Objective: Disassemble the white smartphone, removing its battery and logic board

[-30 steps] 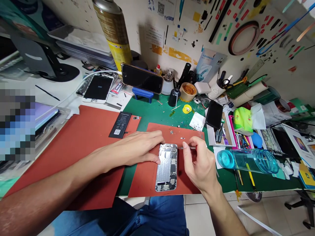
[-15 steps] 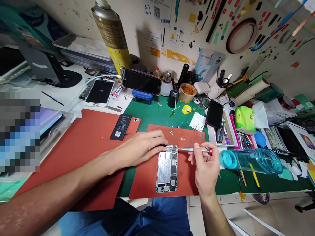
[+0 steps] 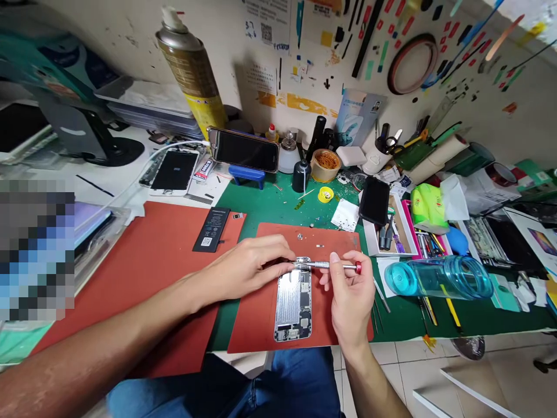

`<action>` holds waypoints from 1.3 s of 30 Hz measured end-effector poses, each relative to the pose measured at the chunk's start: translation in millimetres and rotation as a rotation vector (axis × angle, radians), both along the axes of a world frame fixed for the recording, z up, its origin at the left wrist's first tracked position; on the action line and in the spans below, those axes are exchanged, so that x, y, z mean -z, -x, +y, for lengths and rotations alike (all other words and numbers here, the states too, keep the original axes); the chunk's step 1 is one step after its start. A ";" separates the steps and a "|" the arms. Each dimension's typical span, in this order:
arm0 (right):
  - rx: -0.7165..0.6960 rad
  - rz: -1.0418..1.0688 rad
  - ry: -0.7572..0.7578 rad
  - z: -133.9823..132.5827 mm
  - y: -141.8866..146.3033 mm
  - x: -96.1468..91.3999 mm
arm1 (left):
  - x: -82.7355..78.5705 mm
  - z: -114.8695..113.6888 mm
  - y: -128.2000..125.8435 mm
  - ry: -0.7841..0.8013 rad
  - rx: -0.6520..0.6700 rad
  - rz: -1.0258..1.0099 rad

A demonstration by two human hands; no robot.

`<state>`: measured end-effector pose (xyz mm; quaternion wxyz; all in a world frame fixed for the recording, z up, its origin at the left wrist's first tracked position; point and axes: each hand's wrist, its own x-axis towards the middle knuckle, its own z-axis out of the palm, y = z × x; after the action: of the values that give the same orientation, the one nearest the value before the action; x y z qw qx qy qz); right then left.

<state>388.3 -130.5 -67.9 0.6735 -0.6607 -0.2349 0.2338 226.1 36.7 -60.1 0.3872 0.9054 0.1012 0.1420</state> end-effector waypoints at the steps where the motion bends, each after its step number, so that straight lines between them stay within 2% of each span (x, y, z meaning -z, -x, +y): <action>1: 0.005 0.000 -0.002 -0.7 0.2 0.5 | 0.6 -0.4 0.1 0.000 0.001 -0.020; 5: 0.059 -0.007 -0.014 -10.6 -1.0 0.3 | 2.9 -0.8 1.8 -0.033 0.024 -0.107; 10: 0.310 -0.096 -0.129 -44.1 1.6 1.8 | -11.7 0.0 -11.1 -0.166 0.015 -0.110; 15: 0.436 -0.111 -0.159 -73.7 10.7 8.0 | -29.2 -7.6 -70.2 -0.407 0.074 0.149; 19: 0.458 -0.130 -0.168 -82.9 5.3 10.5 | -22.1 -11.4 -115.5 -0.555 0.108 0.318; 22: 0.486 -0.152 -0.169 -89.2 -2.2 13.0 | -10.9 -11.8 -127.4 -0.598 0.087 0.323; 27: 0.501 -0.208 -0.134 -98.0 -8.8 16.0 | 2.6 -10.6 -125.9 -0.739 0.126 0.258; 32: 0.546 -0.282 -0.089 -100.4 -17.7 4.8 | -6.5 -5.4 -115.7 -0.714 0.094 0.246; 36: 0.628 -0.310 -0.031 -102.1 -24.2 -0.4 | -19.3 5.8 -83.7 -0.585 0.009 0.135; 39: 0.579 -0.293 -0.065 -100.3 -25.7 -0.2 | -18.6 14.7 -53.0 -0.487 -0.041 0.005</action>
<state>414.0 -230.8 -67.7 0.6916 -0.7050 -0.1392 -0.0725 279.1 51.4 -41.6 0.1543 0.9701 0.0834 0.1679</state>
